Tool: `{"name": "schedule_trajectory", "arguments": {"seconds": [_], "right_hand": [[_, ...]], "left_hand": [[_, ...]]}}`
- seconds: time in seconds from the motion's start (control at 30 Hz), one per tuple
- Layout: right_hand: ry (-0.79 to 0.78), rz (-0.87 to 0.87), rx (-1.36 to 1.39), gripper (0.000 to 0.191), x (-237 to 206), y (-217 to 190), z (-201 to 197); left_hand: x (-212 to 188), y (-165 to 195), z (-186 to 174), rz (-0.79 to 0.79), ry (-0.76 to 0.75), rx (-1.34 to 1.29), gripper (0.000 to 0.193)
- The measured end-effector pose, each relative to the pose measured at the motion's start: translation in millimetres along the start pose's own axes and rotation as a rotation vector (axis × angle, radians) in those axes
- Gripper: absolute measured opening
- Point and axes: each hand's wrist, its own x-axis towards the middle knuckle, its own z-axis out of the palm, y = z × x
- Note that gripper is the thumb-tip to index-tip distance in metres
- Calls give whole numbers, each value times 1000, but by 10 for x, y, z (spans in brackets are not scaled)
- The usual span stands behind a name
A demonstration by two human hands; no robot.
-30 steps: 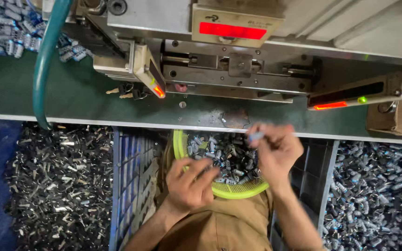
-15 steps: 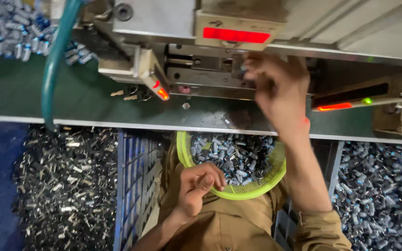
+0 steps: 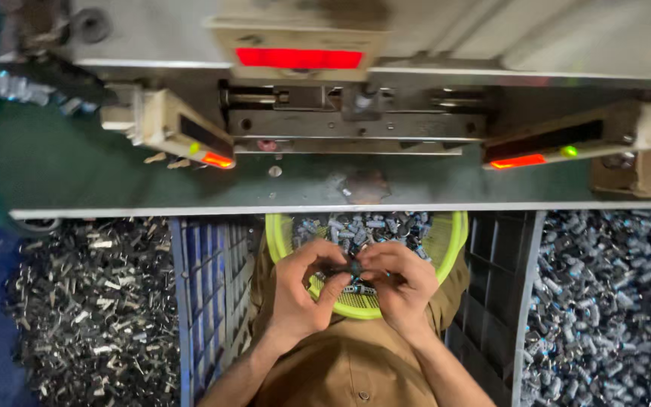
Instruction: The person repeatedly picks small cylindrical components and metal rings from a green basket, inserts them into a machine slot, and retrieves the assembled keychains. The process is continuous and repetitive throughout the clip.
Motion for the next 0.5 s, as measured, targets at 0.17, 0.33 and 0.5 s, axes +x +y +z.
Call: {"name": "schedule_trajectory", "arguments": {"seconds": [0.17,0.33,0.5], "right_hand": [[104,182,193,40,-54,-30,-55],[-6,116,265,37,-112,82,31],[137,283,532,33,-63,231,166]], "left_hand": [[41,-39,-48,245,-43,160,20],[-40,-96,-34,202,-16,112,16],[-113,-79,-309,155,-34,-152,17]]}}
